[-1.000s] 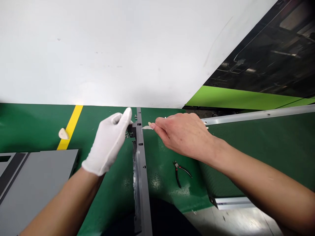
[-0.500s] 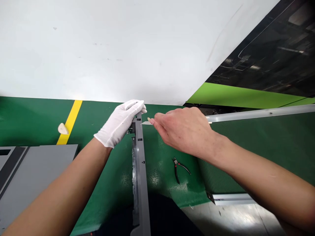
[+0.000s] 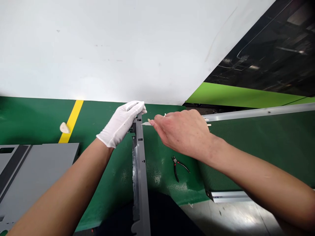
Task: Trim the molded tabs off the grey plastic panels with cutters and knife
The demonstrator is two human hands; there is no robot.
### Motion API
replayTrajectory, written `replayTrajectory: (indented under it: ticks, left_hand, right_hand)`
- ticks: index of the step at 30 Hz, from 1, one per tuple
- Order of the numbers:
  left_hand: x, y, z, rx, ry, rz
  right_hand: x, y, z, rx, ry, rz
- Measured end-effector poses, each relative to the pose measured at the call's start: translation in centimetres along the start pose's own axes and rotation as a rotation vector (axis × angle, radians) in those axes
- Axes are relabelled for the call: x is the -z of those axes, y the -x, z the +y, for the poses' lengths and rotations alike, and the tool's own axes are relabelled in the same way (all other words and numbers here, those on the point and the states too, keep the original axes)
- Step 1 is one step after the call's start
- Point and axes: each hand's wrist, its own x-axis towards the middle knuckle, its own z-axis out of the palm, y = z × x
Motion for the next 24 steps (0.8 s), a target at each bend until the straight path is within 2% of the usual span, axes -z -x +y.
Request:
replayTrajectory:
  ticks: [24]
  left_hand:
    - [-0.24, 0.10, 0.08, -0.002, 0.024, 0.004]
  right_hand:
    - [-0.25, 0.56, -0.40, -0.008, 0.040, 0.017]
